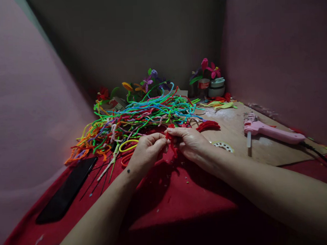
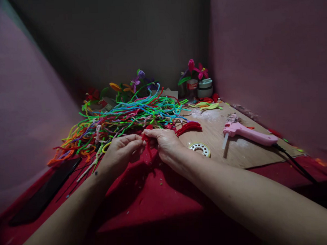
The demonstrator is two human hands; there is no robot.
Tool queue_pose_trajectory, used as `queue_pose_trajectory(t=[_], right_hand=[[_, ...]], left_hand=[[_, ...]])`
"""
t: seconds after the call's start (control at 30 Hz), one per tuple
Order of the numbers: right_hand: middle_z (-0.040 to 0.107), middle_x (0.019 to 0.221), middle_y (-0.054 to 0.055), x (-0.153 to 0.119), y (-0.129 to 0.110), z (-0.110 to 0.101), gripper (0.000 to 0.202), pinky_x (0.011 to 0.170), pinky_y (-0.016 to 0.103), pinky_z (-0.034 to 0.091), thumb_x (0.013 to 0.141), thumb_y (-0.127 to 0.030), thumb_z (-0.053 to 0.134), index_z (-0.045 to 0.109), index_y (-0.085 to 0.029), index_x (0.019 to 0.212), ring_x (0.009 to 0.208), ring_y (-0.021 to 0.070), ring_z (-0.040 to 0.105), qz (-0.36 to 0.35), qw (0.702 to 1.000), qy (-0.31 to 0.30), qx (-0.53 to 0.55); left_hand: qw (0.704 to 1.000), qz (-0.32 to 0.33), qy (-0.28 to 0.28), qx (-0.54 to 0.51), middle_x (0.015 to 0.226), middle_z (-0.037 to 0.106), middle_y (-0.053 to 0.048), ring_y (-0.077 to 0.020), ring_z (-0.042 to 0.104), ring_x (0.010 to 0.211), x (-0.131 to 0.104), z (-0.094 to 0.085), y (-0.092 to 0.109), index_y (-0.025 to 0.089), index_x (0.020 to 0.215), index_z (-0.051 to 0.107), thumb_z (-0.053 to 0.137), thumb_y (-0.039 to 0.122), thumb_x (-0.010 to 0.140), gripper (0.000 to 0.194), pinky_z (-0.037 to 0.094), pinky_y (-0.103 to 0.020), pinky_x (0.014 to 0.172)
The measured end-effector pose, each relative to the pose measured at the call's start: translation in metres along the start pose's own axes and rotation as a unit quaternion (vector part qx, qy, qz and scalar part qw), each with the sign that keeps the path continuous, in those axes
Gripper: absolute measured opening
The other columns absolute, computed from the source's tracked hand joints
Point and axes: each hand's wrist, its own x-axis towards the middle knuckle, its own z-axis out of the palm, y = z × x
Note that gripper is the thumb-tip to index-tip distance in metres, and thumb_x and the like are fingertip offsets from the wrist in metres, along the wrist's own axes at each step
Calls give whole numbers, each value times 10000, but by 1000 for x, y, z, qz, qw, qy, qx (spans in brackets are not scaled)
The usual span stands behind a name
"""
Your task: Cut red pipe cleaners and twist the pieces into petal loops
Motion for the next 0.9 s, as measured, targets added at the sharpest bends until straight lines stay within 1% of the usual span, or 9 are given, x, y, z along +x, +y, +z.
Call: queue_pose_trajectory(t=[0.13,0.23,0.33,0.43,0.53,0.63,0.77,0.83,0.9], right_hand=[[521,470,-13,-1,-1,2,93,462,247,251,596,-151,648,592,-139,523,463,77,400,1,1000,15,-5],[506,470,-19,-3,-4,4,96,468,246,253,594,-141,643,583,-141,520,458,71,383,13,999,33,8],[503,487,-24,-3,-5,4,75,479,250,263,598,-120,628,588,-143,538,455,65,353,30,998,38,28],[512,502,-18,0,-5,2,83,469,252,243,613,-125,622,588,-140,539,455,64,349,33,998,37,33],[523,506,-11,2,-4,1,109,452,251,212,625,-142,625,587,-134,523,450,61,350,35,998,30,32],[512,490,-18,1,-3,2,99,446,253,192,603,-127,633,586,-139,517,447,60,342,30,999,24,31],[470,447,-32,0,-4,3,130,448,255,172,574,-114,643,557,-147,482,437,59,318,28,999,32,24],[449,433,-39,0,-4,2,131,453,257,172,578,-115,639,551,-150,487,433,59,302,33,999,34,17],[441,431,-43,0,-4,1,123,456,257,181,592,-129,635,554,-150,502,432,60,298,27,999,21,9]], left_hand=[[1000,-25,-5,-5,481,414,57,-42,289,401,-1,-1,0,140,639,544,500,264,725,157,220,-188,409],[999,-2,20,33,534,482,38,-53,364,440,-1,-2,2,130,704,584,528,269,717,151,283,-187,434],[994,81,48,55,680,573,10,-89,496,587,-1,-4,4,150,837,597,579,232,707,155,400,-207,565],[976,183,43,109,767,595,-9,-110,543,706,-3,-5,5,180,883,625,570,182,739,154,427,-225,672],[938,272,39,211,816,603,-28,-118,559,761,-5,-5,5,199,813,682,560,161,762,137,429,-223,705],[918,310,59,239,823,579,-26,-117,555,761,-6,-7,5,227,832,700,572,178,763,153,438,-221,691],[935,286,80,191,905,568,-38,-141,546,850,-5,-9,7,205,804,686,575,218,764,119,442,-235,737],[958,228,92,149,896,579,-31,-125,551,772,-4,-9,8,193,832,651,591,241,750,112,447,-221,662],[981,143,94,96,771,584,-5,-93,524,594,-2,-8,8,183,880,596,624,276,720,188,419,-203,525]])
